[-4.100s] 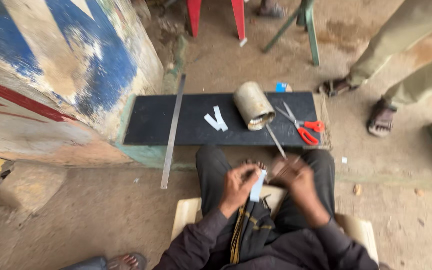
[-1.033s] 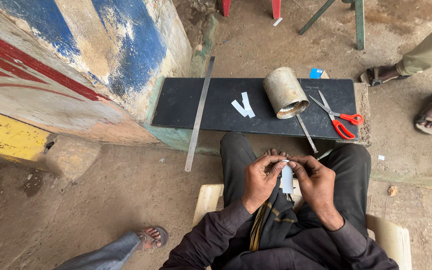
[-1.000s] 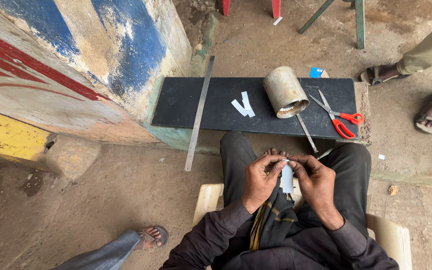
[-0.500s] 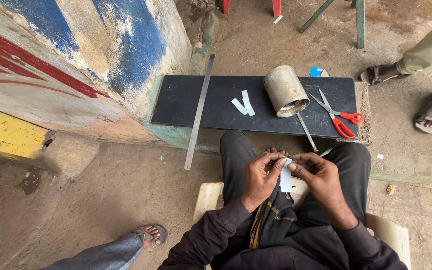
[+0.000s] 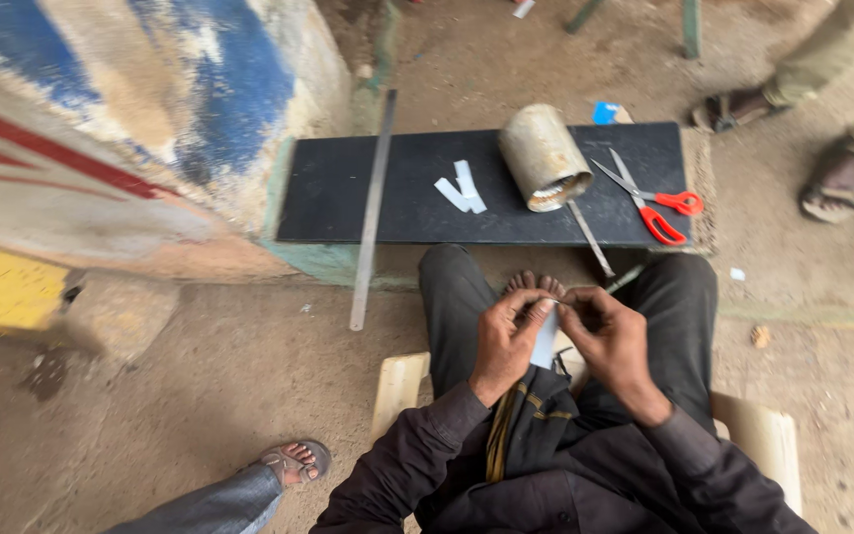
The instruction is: The person sits on a plastic chair and folds small white paper strips by hand, occasionally trimming them with scissors on a board. The person presses the folded strips around a metal can and sets finished strips on the board, repeating the fold-cut-wrap cycle.
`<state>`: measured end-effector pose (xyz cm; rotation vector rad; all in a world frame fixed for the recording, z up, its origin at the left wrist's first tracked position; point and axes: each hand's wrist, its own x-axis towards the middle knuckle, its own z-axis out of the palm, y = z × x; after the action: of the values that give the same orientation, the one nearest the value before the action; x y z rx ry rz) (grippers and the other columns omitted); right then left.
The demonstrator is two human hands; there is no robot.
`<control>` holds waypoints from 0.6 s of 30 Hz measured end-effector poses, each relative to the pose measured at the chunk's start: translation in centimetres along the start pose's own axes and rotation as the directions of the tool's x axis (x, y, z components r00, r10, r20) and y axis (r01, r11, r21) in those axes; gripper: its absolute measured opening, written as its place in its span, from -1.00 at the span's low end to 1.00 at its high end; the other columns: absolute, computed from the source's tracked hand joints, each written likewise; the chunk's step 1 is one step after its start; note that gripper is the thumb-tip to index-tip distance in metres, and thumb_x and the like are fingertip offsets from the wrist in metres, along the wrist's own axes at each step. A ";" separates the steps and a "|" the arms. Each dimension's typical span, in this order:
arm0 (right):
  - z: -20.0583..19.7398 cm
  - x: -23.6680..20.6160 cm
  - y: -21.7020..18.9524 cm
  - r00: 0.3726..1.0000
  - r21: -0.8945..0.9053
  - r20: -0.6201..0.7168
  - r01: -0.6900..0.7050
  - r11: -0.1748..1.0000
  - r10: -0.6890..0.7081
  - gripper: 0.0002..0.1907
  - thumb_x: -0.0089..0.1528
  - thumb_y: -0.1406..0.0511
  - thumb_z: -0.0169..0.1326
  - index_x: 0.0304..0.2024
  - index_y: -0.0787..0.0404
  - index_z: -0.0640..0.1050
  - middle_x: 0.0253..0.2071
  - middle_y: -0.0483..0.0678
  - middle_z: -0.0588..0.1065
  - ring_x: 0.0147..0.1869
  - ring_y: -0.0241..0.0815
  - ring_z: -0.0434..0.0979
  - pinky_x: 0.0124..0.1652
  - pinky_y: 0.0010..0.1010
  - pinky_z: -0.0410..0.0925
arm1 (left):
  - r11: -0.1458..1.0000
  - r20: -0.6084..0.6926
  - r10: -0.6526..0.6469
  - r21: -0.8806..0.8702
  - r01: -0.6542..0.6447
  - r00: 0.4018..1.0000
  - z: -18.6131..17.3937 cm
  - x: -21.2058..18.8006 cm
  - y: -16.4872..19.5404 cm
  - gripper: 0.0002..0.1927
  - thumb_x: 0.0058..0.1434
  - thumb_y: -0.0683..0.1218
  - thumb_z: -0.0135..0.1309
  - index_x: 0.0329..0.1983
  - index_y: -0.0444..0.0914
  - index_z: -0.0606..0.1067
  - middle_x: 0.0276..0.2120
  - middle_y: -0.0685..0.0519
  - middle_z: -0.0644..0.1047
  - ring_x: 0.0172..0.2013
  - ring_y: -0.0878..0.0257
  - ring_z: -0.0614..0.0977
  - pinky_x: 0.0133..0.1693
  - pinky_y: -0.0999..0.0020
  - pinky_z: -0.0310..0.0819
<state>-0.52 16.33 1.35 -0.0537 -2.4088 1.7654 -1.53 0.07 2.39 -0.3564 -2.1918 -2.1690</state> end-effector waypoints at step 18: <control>-6.1 28.1 12.0 0.971 -0.736 -0.084 0.091 0.671 -0.224 -0.58 0.17 0.15 0.33 0.00 0.23 0.63 -0.06 0.19 0.56 0.05 0.28 0.53 0.04 -0.04 0.39 | 0.191 0.538 0.444 0.724 -0.663 0.716 10.0 24.9 -15.7 -0.97 0.19 -0.15 0.12 -0.37 -0.17 0.53 -0.27 0.10 0.45 -0.11 0.17 0.56 -0.15 0.23 0.46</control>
<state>-28.11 29.14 -5.40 -0.0757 -2.7116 0.5920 -27.39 13.39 -8.57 -1.1046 -2.3527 -0.3975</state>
